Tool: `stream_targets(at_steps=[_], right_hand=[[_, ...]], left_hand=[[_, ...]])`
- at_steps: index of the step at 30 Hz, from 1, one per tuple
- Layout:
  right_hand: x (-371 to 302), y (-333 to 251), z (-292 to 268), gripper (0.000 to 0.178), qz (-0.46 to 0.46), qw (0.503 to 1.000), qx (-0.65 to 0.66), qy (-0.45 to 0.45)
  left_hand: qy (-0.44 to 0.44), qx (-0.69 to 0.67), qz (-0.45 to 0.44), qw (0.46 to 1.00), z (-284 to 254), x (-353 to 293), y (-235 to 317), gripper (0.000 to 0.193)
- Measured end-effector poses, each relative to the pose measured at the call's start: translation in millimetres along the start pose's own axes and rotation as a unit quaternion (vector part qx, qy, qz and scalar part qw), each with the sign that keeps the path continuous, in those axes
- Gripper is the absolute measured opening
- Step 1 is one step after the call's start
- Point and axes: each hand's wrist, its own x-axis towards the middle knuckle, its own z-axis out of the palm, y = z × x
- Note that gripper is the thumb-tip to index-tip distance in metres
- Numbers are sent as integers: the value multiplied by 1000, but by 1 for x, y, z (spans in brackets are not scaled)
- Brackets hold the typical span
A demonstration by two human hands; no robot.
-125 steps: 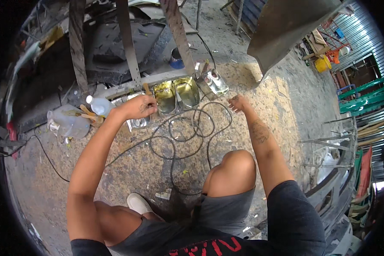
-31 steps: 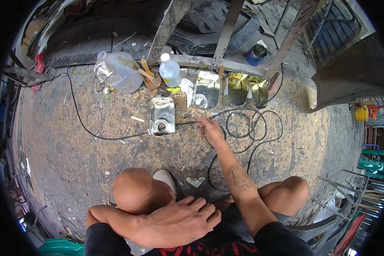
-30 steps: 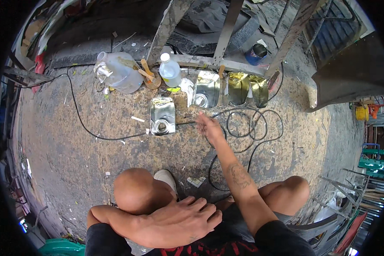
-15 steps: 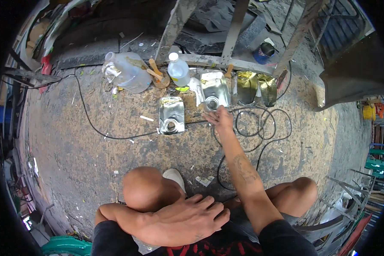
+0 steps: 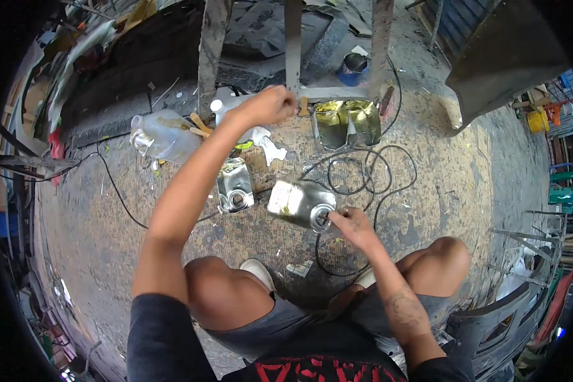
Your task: The person handles a white plastic car bumper, moves a long wooden stick, and then uses a cloth to wipe a metal paint cup before pouring liquid from a large plastic jug into it.
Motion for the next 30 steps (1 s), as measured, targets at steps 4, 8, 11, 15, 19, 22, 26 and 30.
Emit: stream_targets(at_steps=[4,8,11,15,19,22,26,30], right_hand=[[-35,-40,-49,48,-96,966,-240,10],[-35,-19,-67,49,-146,951,-274,2],[-30,-3,-65,46,-109,944,-307,-48],[-28,9,-62,43,-142,947,-285,-39],[-29,14,-70,42,-158,951,-264,-28],[-27,15,-71,41,-176,943,-280,-34],[-30,-1,-69,41,-162,932,-321,-42],[-31,-9,-57,41,-201,912,-357,-21]], left_hand=[[61,142,-110,982,70,56,-50,21],[49,231,-96,967,110,74,-59,20],[92,227,-95,965,125,80,-57,26],[81,241,-86,963,130,78,-61,28],[105,214,-69,969,134,75,-69,20],[145,164,-77,973,134,73,-75,18],[169,69,-115,976,123,69,-64,16],[152,86,-110,978,105,57,-57,12]])
